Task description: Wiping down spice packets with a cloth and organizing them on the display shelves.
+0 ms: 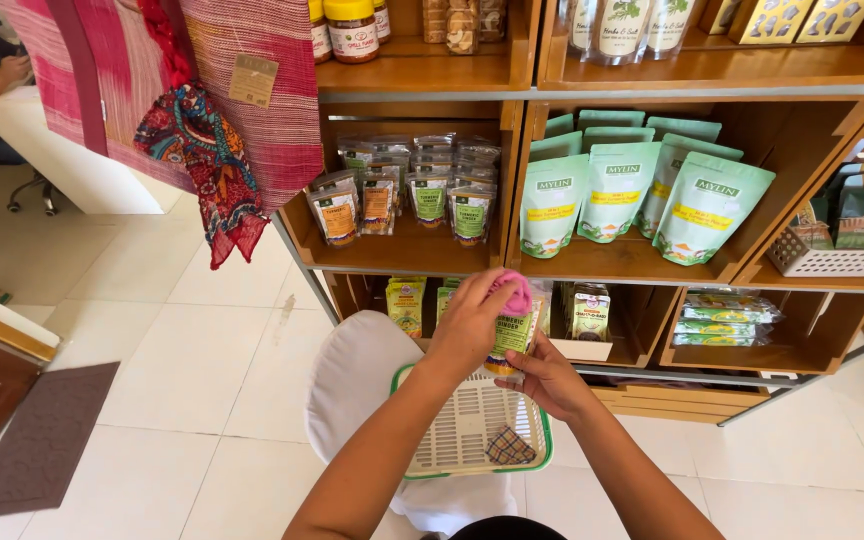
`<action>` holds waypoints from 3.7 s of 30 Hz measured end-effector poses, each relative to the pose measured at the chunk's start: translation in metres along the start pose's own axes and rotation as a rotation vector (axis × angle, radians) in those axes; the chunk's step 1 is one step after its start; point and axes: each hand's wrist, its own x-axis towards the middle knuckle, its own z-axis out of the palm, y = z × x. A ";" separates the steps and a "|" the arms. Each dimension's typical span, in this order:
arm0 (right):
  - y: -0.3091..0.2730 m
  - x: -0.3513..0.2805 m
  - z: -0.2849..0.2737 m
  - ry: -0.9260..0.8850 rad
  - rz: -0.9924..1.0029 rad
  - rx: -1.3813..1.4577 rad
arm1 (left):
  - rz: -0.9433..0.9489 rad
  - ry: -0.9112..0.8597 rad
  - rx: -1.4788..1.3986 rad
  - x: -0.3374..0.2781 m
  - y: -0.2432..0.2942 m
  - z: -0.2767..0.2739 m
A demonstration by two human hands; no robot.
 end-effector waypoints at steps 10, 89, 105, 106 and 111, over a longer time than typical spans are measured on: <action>0.003 0.003 -0.018 0.053 -0.010 -0.004 | 0.111 -0.053 -0.018 0.015 0.009 0.008; -0.002 0.031 -0.028 0.238 -0.200 0.587 | -0.108 0.062 -0.228 -0.075 0.007 0.035; -0.002 0.019 -0.022 0.233 -0.040 0.404 | 0.030 -0.073 -0.396 -0.069 0.018 0.016; -0.006 0.016 -0.017 0.235 -0.041 0.404 | 0.030 -0.074 -0.398 -0.064 0.018 0.014; -0.001 0.008 -0.018 0.123 0.087 0.507 | 0.019 0.054 -0.297 -0.037 0.023 -0.003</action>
